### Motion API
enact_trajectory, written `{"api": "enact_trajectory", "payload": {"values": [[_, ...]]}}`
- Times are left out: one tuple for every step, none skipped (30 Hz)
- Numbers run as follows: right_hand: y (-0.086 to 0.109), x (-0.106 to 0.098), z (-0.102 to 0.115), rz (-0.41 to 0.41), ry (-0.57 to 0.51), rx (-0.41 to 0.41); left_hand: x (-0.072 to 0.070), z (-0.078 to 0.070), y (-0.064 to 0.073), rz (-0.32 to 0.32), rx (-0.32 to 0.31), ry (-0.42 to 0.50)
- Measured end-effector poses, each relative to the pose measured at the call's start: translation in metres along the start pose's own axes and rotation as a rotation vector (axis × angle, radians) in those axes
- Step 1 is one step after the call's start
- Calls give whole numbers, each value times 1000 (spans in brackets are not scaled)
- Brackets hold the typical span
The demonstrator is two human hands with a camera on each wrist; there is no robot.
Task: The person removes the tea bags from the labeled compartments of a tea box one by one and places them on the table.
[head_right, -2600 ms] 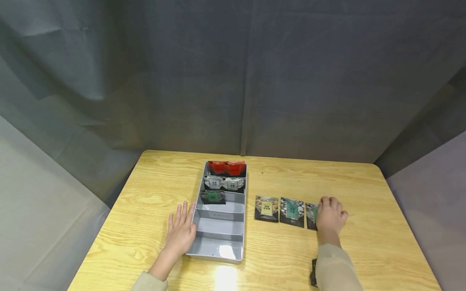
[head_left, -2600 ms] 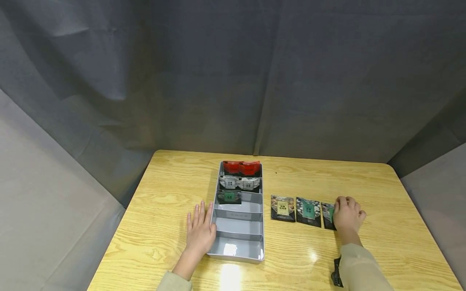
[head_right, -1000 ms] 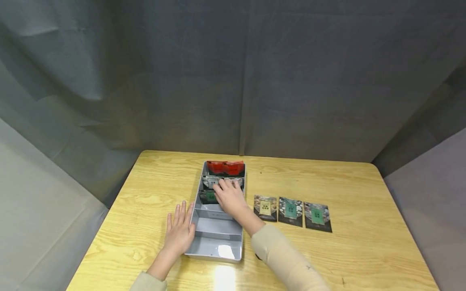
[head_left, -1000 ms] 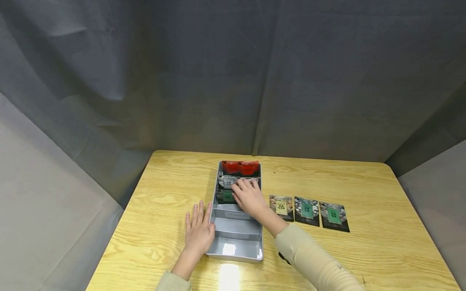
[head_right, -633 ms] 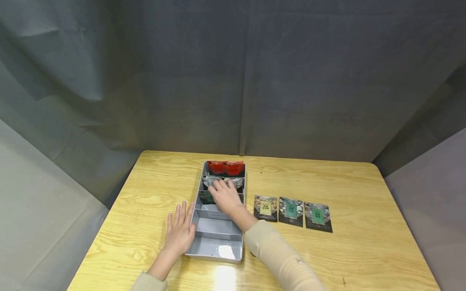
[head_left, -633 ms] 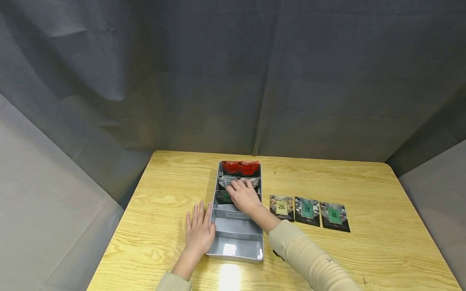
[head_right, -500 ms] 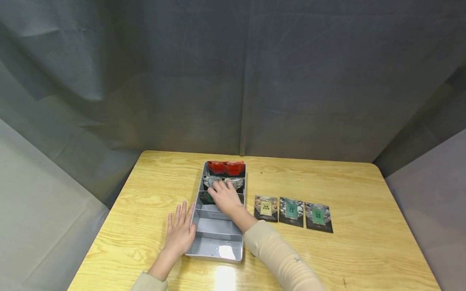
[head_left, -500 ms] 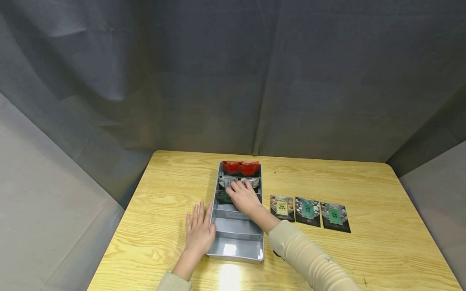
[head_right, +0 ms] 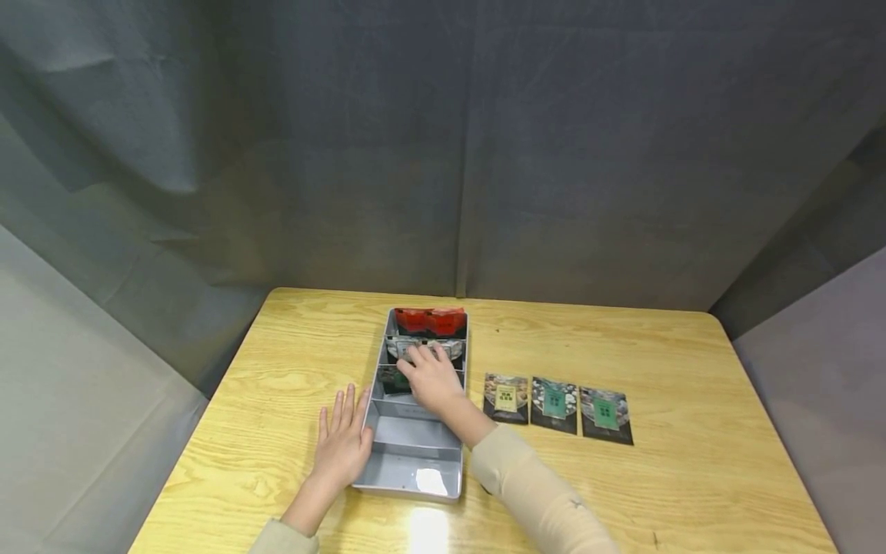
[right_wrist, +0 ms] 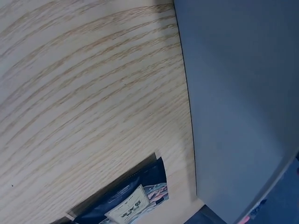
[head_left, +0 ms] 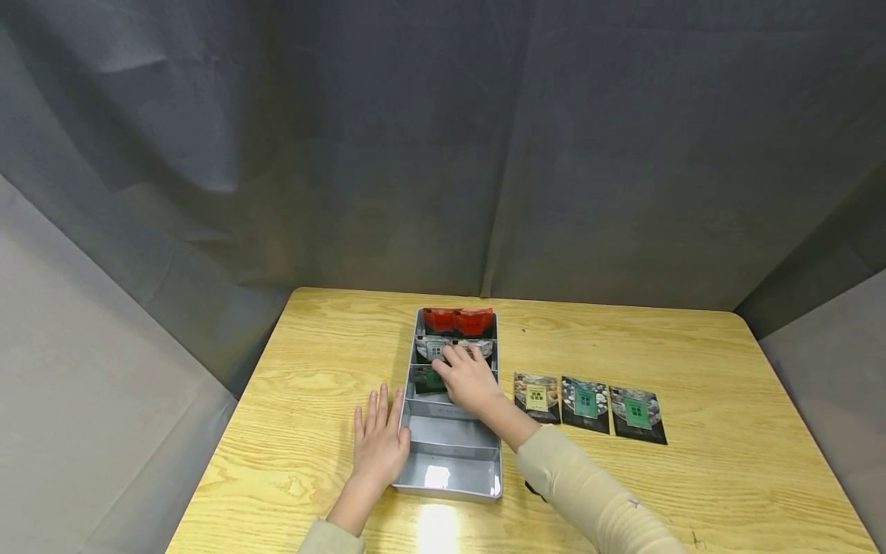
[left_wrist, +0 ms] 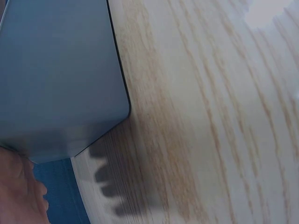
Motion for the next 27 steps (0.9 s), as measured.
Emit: {"api": "enact_trajectory", "payload": {"values": [[2, -4, -1, -10, -21, 8, 0, 0, 0, -1, 0, 1], [3, -8, -2, -23, -37, 15, 0, 0, 0, -1, 0, 3], [5, -12, -3, -42, -53, 21, 0, 0, 0, 0, -3, 4], [7, -17, -4, -71, -70, 22, 0, 0, 1, 0, -4, 3], [9, -22, -5, -104, -87, 21, 0, 0, 1, 0, -6, 5], [11, -28, -6, -138, -105, 17, 0, 0, 1, 0, -8, 8], [13, -34, -7, -175, -122, 10, 0, 1, 1, 0, -11, 8], [15, -39, -8, -209, -130, 7, 0, 1, 1, 0, -12, 8], [18, -44, -10, -243, -143, 4, 0, 1, 1, 1, -13, 7], [21, -50, -12, -272, -158, 4, 0, 0, 1, 2, -12, 7], [24, -54, -14, -297, -173, 7, -1, 0, 1, 5, -11, 9], [28, -59, -16, -325, -188, 10, -1, 0, 1, 5, -10, 9], [31, -64, -19, -355, -200, 10, -1, 0, 1, 6, -9, 8], [35, -68, -22, -383, -212, 13, -1, -1, 1, 6, -8, 8], [38, -73, -25, -415, -225, 12, -1, -1, 1, 8, -7, 9], [42, -78, -28, -448, -237, 10, -1, -1, 1, 9, -6, 7], [46, -83, -31, -483, -244, 5, -1, 0, 1, 10, -7, 5], [50, -88, -34, -521, -251, -4, -1, 0, 1, 10, -7, 2], [54, -92, -38, -545, -254, -5, -1, 0, 1, 9, -7, -1], [59, -97, -42, -572, -263, -8, -1, 0, 1, 9, -7, -1], [63, -100, -47, -592, -267, -6, -1, 0, 1, 9, -7, -1], [68, -104, -52, -611, -274, -2, -1, 0, 1, 5, -6, -2], [73, -106, -57, -623, -276, 2, -1, 0, 1, 4, -6, 0], [78, -109, -62, -632, -279, 10, -1, 0, 1, 2, -5, 1], [84, -111, -68, -637, -281, 20, -1, 0, 1, 1, -4, 2], [90, -112, -73, -646, -283, 28, -1, 0, 1, 3, -4, 5], [95, -113, -79, -648, -280, 43, -1, 0, 1, 3, -4, 4]]}}
Point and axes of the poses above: each hand's wrist, its own y-axis away from the middle knuckle, its own x-axis out of the palm, z = x × y, the point moved 6 cm from there along -y, towards the middle knuckle, and after that the axes turned 10 degrees about -y, right-handed, at the moved point
